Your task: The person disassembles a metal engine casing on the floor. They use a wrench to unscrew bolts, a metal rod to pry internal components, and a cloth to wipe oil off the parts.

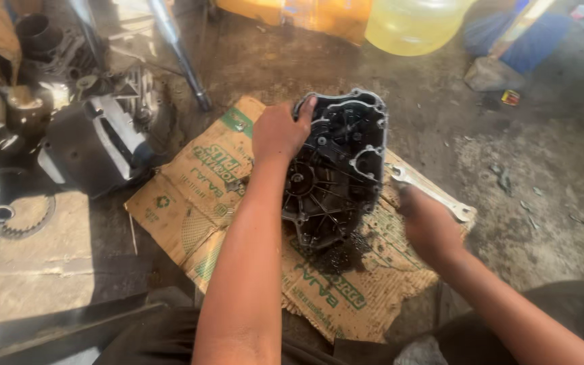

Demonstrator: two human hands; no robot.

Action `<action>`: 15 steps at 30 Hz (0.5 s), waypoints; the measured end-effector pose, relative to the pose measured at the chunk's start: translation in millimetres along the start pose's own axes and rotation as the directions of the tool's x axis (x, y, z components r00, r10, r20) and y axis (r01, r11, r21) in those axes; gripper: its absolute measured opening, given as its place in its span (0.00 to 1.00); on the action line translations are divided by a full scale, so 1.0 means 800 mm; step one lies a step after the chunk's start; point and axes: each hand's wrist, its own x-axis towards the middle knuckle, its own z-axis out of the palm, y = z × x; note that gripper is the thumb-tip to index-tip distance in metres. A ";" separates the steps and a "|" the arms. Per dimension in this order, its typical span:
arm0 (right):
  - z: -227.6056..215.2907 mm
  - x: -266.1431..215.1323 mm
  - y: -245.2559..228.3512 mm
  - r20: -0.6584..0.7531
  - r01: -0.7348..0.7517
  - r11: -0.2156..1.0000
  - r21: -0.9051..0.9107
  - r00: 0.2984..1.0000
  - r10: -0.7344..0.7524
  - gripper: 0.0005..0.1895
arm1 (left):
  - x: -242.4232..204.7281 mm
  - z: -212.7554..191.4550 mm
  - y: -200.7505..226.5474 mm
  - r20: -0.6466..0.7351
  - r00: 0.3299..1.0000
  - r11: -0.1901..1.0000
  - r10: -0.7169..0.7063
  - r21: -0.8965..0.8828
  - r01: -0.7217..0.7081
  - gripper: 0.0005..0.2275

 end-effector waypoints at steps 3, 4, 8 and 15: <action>-0.005 -0.010 -0.011 -0.069 -0.079 0.968 0.236 0.993 0.098 0.08 | -0.009 0.011 -0.012 -0.083 0.994 0.997 0.076 0.039 -0.073 0.31; -0.016 -0.004 -0.007 -0.060 -0.121 0.957 0.263 0.988 0.141 0.08 | -0.003 0.016 -0.005 -0.055 0.997 0.999 0.051 0.016 -0.050 0.30; -0.022 -0.001 -0.021 0.177 -0.033 0.996 0.083 0.984 0.018 0.07 | 0.006 0.012 -0.005 0.017 1.000 1.000 -0.009 0.010 0.009 0.29; -0.019 -0.005 -0.082 -0.168 -0.032 0.919 0.394 0.980 0.107 0.15 | 0.009 0.016 -0.015 -0.079 0.997 1.000 0.023 -0.002 -0.023 0.29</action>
